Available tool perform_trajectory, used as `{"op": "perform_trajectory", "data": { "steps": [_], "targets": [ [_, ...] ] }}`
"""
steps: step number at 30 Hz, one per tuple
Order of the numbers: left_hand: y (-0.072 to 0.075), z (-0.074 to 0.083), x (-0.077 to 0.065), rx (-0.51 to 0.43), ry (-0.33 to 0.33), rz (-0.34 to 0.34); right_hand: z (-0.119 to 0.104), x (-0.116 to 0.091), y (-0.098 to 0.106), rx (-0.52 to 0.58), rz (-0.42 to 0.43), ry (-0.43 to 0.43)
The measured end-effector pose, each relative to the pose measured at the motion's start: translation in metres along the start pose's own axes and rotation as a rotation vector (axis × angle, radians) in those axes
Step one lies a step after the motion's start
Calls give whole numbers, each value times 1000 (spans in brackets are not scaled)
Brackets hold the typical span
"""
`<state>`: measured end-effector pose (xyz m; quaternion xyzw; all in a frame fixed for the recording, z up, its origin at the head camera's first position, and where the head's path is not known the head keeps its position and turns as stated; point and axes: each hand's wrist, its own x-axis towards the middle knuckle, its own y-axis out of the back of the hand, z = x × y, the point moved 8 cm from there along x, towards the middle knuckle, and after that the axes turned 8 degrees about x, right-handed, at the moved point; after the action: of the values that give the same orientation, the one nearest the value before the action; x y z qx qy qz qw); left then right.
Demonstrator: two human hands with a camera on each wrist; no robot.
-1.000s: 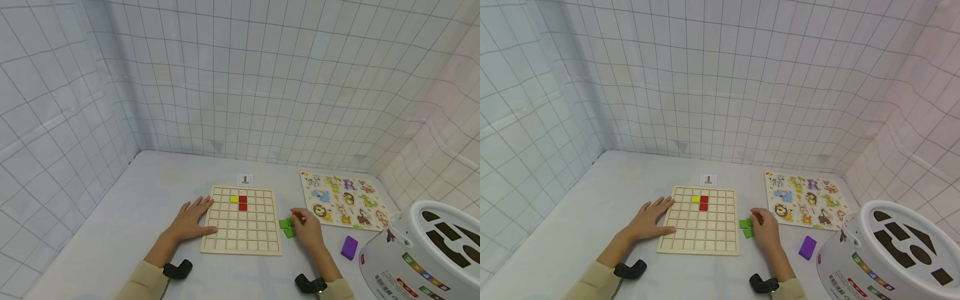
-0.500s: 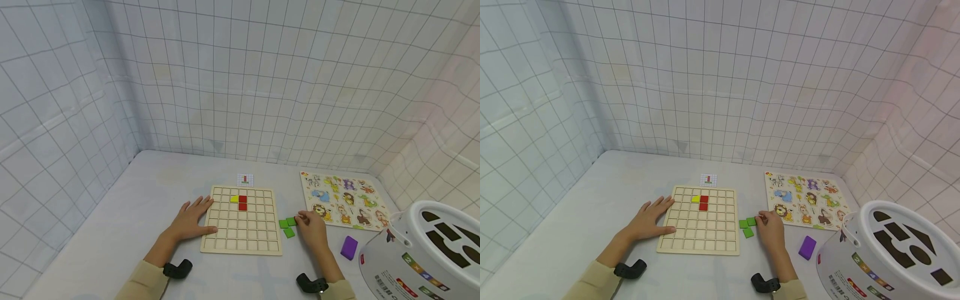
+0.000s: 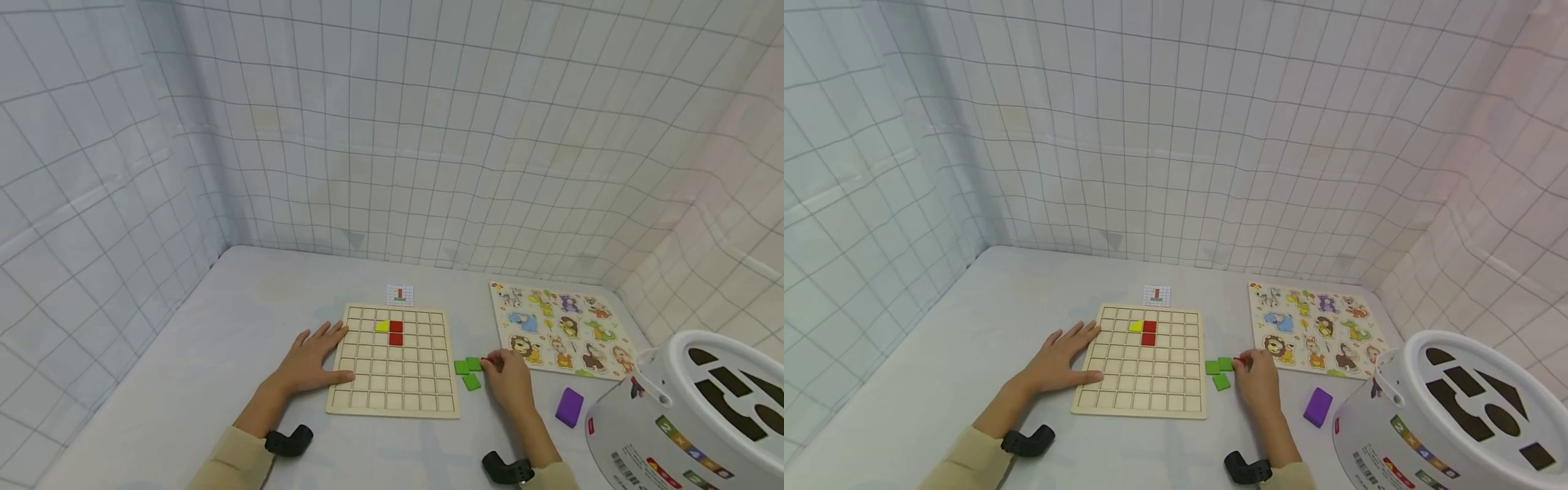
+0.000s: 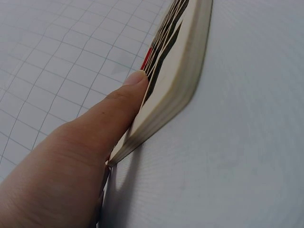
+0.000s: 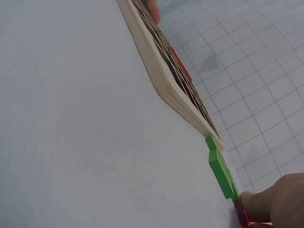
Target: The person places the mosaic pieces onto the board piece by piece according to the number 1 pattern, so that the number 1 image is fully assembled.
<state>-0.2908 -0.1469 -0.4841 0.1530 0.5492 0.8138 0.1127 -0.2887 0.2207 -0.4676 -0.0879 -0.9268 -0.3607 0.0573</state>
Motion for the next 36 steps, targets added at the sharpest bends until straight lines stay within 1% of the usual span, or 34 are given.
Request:
{"op": "perform_trajectory", "data": {
  "steps": [8,14,25,30,36],
  "targets": [
    [-1,-2,-1,-9,-1,-5,-2,-3,0,-15,21,13],
    [0,-1,-1,-10,-1,-2,0,-4,-1,-12,-24,-26],
    [-1,-3,0,5,2,2,10,-6,-2,70,-84,-8],
    [-2,-3,0,7,-2,8,9,-6,0,98,-71,-1],
    [-2,-2,1,8,-8,7,7,-7,4,144,-21,-21]
  ]
}}
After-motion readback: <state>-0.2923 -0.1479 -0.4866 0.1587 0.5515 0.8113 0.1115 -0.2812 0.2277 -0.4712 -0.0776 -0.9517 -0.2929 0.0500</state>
